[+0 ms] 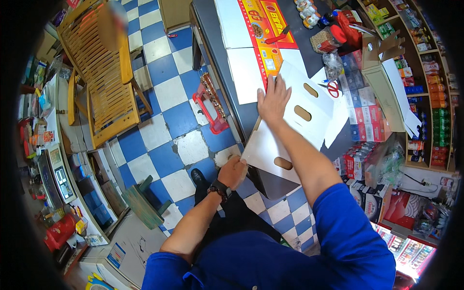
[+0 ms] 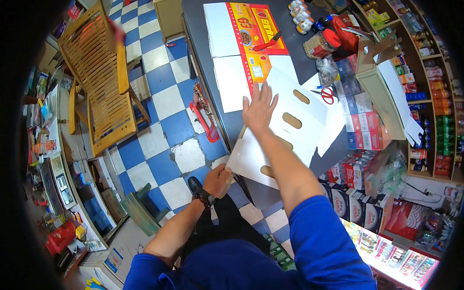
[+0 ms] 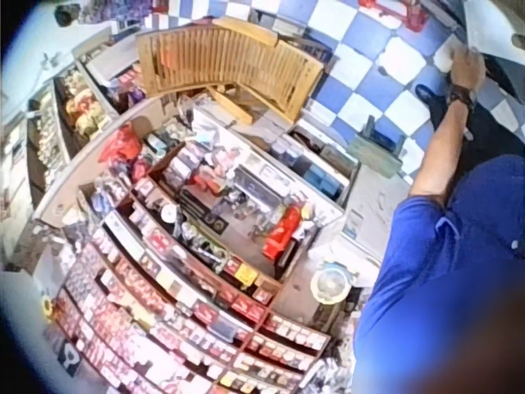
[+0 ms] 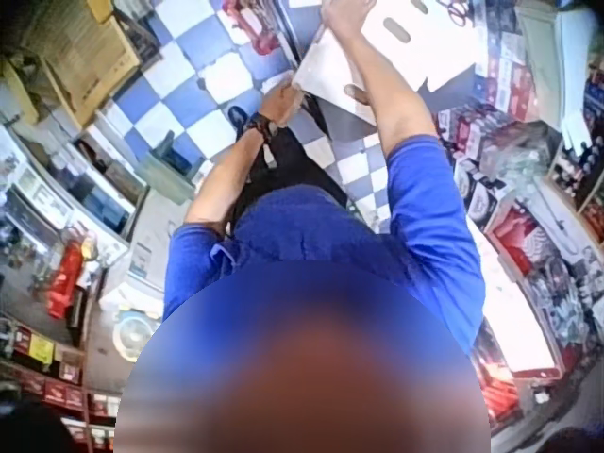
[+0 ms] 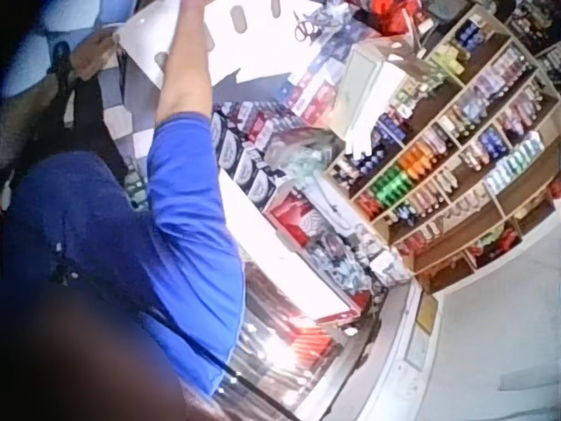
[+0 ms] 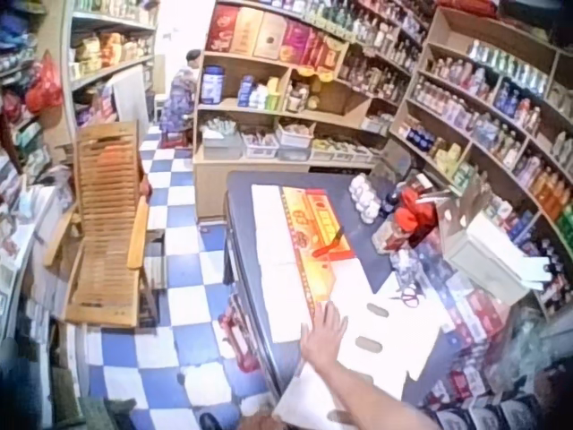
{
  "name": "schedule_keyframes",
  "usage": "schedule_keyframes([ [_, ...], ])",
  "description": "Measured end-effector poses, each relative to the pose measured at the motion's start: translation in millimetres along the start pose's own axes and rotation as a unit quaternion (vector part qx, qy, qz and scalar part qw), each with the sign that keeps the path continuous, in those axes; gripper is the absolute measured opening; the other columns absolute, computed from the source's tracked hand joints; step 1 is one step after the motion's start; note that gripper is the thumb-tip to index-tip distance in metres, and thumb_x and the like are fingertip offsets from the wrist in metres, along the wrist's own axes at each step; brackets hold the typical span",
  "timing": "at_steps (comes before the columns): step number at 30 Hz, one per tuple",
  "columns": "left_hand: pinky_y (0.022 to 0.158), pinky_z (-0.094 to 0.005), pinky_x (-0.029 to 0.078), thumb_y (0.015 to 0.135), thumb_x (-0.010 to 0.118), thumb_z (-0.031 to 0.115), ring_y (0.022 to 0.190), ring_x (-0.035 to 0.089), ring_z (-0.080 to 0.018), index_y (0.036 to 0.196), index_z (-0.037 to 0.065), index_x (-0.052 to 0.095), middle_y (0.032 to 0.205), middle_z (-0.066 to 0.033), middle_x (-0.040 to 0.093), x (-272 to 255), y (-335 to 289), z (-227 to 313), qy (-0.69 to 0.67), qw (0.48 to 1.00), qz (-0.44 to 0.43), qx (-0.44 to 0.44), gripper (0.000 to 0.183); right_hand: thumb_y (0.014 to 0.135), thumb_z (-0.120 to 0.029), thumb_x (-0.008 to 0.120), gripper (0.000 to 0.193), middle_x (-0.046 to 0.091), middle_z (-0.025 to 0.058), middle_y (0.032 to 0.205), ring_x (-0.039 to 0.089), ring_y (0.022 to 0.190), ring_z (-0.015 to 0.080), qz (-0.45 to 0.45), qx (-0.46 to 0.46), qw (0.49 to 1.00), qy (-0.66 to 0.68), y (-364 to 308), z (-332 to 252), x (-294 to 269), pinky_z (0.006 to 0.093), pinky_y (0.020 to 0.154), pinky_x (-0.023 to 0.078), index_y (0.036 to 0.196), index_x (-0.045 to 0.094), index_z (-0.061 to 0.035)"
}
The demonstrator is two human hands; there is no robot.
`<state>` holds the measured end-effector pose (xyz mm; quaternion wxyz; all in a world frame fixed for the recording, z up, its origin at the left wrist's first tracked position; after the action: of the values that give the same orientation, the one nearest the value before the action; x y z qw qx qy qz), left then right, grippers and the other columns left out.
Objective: The person folds a flat cardboard piece into a box shape, aligns the edges, and secures them with clear packing tape. The person uses scissors to cut the tape and repeatedly smooths the taped seams. The finished box is placed on the counter.
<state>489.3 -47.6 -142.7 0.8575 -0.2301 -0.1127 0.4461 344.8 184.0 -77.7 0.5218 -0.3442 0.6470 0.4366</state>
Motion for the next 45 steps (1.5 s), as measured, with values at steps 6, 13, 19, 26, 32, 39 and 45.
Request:
schedule_keyframes([
  [6,0.072,-0.0306,0.048,0.102,0.056,0.031,0.077,0.062,-0.0172,0.106,0.001,0.067,0.080,-0.0087,0.067,1.0,-5.4,0.7,-0.005,1.000,-0.008,-0.015,0.033,0.103,-0.045,0.045,0.071,0.025,0.0224,0.163,0.019,0.153,0.0379,-0.049,0.071,0.996,-0.032,44.9,17.2,23.1,0.0526,0.125,0.008,0.156,0.031,-0.0012],
  [13,0.082,-0.0407,0.052,0.101,0.055,0.038,0.091,0.069,-0.0340,0.116,0.005,0.067,0.097,-0.0192,0.071,-0.7,-1.4,-1.8,-0.049,0.996,-0.068,-0.035,0.038,0.102,-0.041,0.049,0.059,0.031,0.0160,0.161,0.023,0.152,0.0338,-0.042,0.087,0.993,-0.070,43.1,13.5,18.8,0.0520,0.124,0.012,0.152,0.042,-0.0095],
  [19,0.080,-0.0397,0.050,0.101,0.055,0.036,0.086,0.066,-0.0322,0.113,0.005,0.067,0.093,-0.0179,0.069,-4.0,1.6,3.1,-0.029,0.994,-0.084,-0.060,0.036,0.101,-0.040,0.050,0.058,0.032,0.0155,0.161,0.023,0.152,0.0339,-0.033,0.083,0.994,-0.064,42.4,15.9,24.9,0.0525,0.124,0.012,0.151,0.045,-0.0094],
  [26,0.079,-0.0400,0.049,0.100,0.054,0.035,0.086,0.065,-0.0319,0.112,0.003,0.066,0.092,-0.0176,0.068,-3.4,5.0,3.6,0.037,0.994,-0.088,-0.049,0.036,0.103,-0.041,0.047,0.058,0.030,0.0180,0.162,0.021,0.152,0.0372,-0.014,0.070,0.997,-0.041,38.0,8.4,19.6,0.0552,0.123,0.012,0.152,0.043,-0.0110],
  [32,0.081,-0.0417,0.048,0.101,0.051,0.033,0.086,0.063,-0.0356,0.111,0.001,0.065,0.091,-0.0187,0.066,12.6,-4.6,-4.3,0.053,0.989,-0.135,-0.002,0.036,0.100,-0.036,0.053,0.058,0.032,0.0197,0.160,0.023,0.151,0.0420,-0.036,0.051,0.998,-0.005,-21.7,-21.1,9.8,0.0615,0.121,0.013,0.151,0.043,-0.0099],
  [39,0.076,-0.0429,0.047,0.102,0.051,0.031,0.082,0.061,-0.0338,0.106,0.000,0.063,0.088,-0.0193,0.063,16.9,-14.3,-11.6,0.021,0.994,-0.104,0.003,0.034,0.101,-0.034,0.052,0.054,0.035,0.0157,0.159,0.024,0.150,0.0410,-0.016,0.041,0.999,0.006,-24.4,-20.1,12.4,0.0602,0.122,0.014,0.148,0.046,-0.0097],
  [45,0.076,-0.0403,0.048,0.103,0.051,0.035,0.082,0.063,-0.0305,0.101,0.002,0.065,0.085,-0.0182,0.063,8.0,-4.6,10.6,0.098,0.990,-0.085,0.054,0.036,0.102,-0.032,0.050,0.051,0.035,0.0167,0.159,0.023,0.150,0.0412,-0.028,0.073,0.995,0.054,-25.6,-8.4,5.4,0.0622,0.121,0.015,0.148,0.046,-0.0114],
])
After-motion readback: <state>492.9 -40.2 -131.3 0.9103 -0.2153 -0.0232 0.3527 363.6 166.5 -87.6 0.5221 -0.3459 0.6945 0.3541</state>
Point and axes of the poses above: each hand's wrist, its own y-axis towards the middle knuckle, its own x-axis out of the palm, z = x × y, the point moved 4 cm from there along y, towards the middle knuckle
